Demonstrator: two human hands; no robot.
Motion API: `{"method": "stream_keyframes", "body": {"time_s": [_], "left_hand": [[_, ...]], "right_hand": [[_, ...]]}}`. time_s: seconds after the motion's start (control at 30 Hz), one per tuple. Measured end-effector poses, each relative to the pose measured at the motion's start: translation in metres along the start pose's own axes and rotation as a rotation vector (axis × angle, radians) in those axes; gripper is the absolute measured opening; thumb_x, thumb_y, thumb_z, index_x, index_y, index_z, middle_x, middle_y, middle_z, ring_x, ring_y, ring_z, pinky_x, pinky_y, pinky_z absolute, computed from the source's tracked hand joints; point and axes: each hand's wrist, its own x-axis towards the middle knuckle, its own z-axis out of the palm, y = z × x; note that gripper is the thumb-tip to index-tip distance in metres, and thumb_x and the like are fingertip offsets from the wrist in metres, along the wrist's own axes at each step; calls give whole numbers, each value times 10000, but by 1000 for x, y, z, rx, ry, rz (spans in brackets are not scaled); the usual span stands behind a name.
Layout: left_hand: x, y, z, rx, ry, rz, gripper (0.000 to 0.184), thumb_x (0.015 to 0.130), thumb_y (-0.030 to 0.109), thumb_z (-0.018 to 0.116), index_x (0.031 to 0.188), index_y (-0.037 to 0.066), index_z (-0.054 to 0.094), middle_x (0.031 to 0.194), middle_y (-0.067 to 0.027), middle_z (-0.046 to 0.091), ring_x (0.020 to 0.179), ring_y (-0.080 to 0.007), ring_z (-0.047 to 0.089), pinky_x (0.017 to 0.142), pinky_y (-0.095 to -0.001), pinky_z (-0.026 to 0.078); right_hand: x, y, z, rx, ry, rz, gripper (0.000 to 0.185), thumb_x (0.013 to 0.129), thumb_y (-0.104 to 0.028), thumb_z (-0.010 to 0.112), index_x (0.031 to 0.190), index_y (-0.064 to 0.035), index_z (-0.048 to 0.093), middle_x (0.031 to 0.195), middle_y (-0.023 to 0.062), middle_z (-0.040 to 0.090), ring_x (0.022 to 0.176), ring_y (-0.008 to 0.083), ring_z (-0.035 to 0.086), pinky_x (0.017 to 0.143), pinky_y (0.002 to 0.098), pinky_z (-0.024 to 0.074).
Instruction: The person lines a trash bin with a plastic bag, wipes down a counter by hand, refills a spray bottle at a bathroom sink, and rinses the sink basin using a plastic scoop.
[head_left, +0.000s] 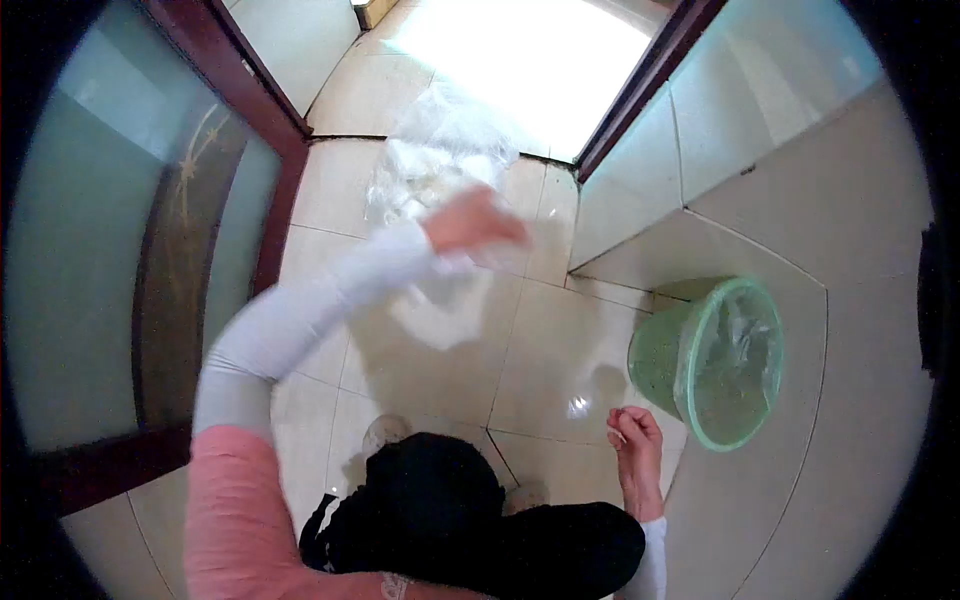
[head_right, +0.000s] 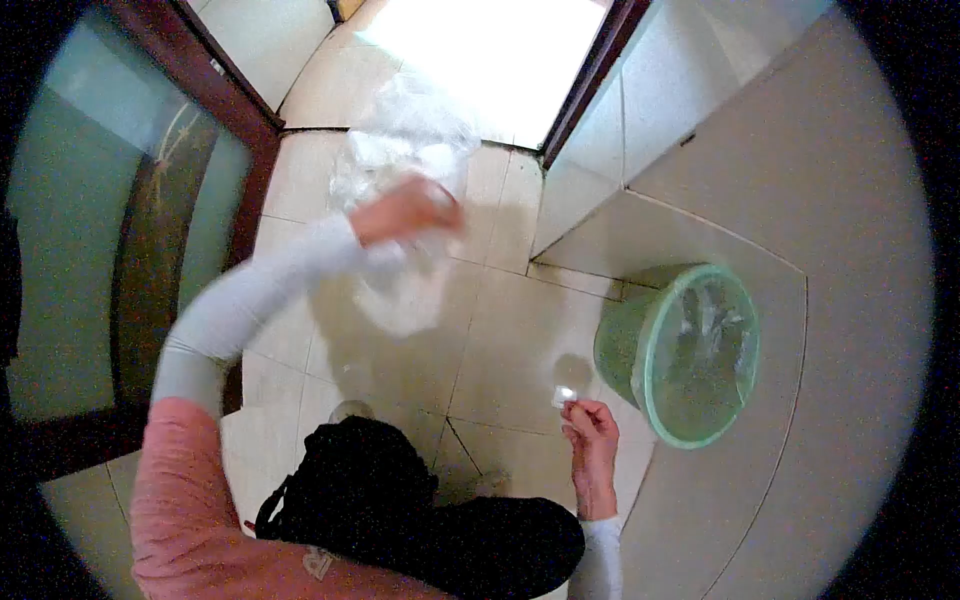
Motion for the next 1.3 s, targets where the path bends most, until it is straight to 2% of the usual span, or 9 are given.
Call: {"method": "stream_keyframes", "body": {"time_s": [0.13, 0.4, 0.57, 0.6, 0.73, 0.8, 1.1, 1.17, 1.3], "left_hand": [[18, -81, -64, -115, -201, -732, 743, 554, 569, 657, 896, -88, 592, 980, -236, 568, 931, -240, 557, 779, -310, 427], [95, -164, 3, -464, 107, -1018, 971, 523, 628, 655, 1103, -125, 455, 1120, -196, 502, 1030, -273, 490, 861, -326, 390], [78, -161, 44, -1172, -159, -685, 481, 774, 380, 552, 1123, 51, 521, 1073, -80, 553, 974, -173, 516, 850, -276, 392], [86, -226, 105, -1212, -189, -838, 275, 780, 223, 562, 933, -2, 601, 915, -67, 608, 810, -153, 565, 717, -279, 449], [35, -139, 54, -619, -370, -542, 311, 796, 263, 531, 1015, 47, 571, 938, -71, 598, 835, -169, 566, 762, -278, 437], [23, -79, 32, -911, 121, -1122, 373, 742, 305, 595, 869, -45, 589, 795, -94, 610, 678, -188, 562, 641, -319, 438], [-8, 39, -121, -1317, 370, -1499, 388, 675, 311, 650, 898, 5, 566, 783, -127, 597, 679, -234, 582, 601, -360, 453], [-41, 20, -121, 83, -344, -653, 374, 647, 298, 654, 934, 67, 590, 802, -97, 605, 692, -188, 579, 605, -342, 456], [-31, 46, -186, 170, -528, -753, 380, 559, 279, 685, 870, 75, 604, 816, -113, 614, 720, -226, 603, 595, -356, 475]], "right_hand": [[-38, -54, 51, -402, -224, -156, 93, 752, -49, 560, 839, -35, 526, 798, 58, 575, 736, 128, 535, 700, 246, 411], [-119, -101, 104, -587, -593, -235, 139, 749, 37, 579, 885, 11, 560, 801, 112, 574, 652, 219, 530, 579, 273, 430], [-132, -115, 114, -927, -352, -438, 139, 714, 113, 559, 816, 24, 530, 721, 97, 521, 606, 181, 500, 551, 250, 409], [-131, -109, 110, -895, -319, -401, 91, 736, 13, 586, 801, 25, 523, 716, 102, 504, 600, 198, 490, 534, 275, 404], [-126, -77, 116, -1044, -212, -471, 122, 670, -25, 629, 784, -49, 592, 701, 102, 570, 634, 247, 554, 583, 307, 440], [-127, -57, 126, -1017, -245, -522, 94, 684, -51, 618, 773, -51, 589, 716, 102, 577, 641, 273, 550, 595, 334, 441], [-223, -22, 126, -1171, -309, -402, 92, 720, -115, 597, 756, -34, 574, 669, 139, 572, 601, 260, 573, 534, 335, 441], [-258, -38, 124, -1200, -269, -175, 123, 728, -139, 599, 761, -24, 570, 649, 141, 575, 583, 268, 572, 525, 329, 439], [-322, -114, 138, -1085, -135, -134, 164, 732, -185, 603, 767, -25, 590, 638, 113, 597, 568, 205, 579, 550, 292, 455]]}}
